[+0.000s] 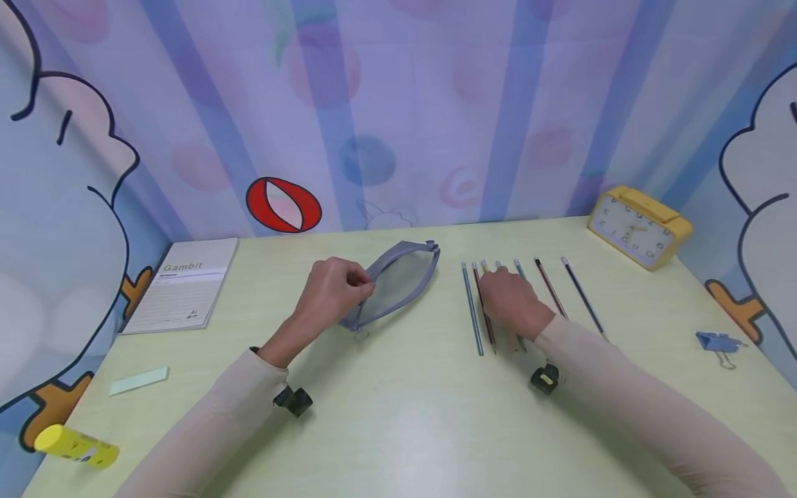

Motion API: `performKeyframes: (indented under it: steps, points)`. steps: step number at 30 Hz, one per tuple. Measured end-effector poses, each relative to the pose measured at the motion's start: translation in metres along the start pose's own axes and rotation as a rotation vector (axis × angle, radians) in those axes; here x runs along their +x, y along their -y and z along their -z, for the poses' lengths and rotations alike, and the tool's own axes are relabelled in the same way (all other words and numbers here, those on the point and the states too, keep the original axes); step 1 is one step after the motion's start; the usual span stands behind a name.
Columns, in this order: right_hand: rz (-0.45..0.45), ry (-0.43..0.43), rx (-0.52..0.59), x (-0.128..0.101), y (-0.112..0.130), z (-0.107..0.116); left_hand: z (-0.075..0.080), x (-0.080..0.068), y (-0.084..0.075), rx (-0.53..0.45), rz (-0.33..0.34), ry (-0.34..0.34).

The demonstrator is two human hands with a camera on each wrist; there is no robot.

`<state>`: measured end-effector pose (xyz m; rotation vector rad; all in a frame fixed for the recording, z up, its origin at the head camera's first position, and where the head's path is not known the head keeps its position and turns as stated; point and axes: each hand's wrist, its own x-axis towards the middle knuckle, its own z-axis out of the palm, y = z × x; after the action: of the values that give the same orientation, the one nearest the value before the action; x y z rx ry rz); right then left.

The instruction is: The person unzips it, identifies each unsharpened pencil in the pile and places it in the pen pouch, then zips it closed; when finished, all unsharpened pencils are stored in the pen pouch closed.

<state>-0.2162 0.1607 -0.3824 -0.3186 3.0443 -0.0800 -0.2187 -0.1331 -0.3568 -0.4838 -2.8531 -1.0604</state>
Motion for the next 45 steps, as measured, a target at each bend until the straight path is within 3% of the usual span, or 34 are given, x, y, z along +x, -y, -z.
performKeyframes:
  steps: [13,26,35,40,45]
  points:
    - [-0.072,0.042,0.270,0.003,-0.012,0.013,0.001,0.000,-0.001,-0.002,-0.003,-0.002]
    - [-0.070,0.103,0.589,0.003,-0.034,0.016,-0.001,0.000,0.001,-0.002,-0.006,-0.001]
    - [-0.067,0.160,1.156,0.003,-0.027,0.019,0.000,0.000,0.000,-0.005,-0.006,-0.005]
    - [-0.082,0.243,1.464,0.000,-0.015,0.020,0.001,0.000,0.000,-0.005,0.000,-0.003]
    - [-0.130,0.326,1.702,-0.005,0.002,0.019,0.002,0.001,0.000,-0.004,0.004,0.000]
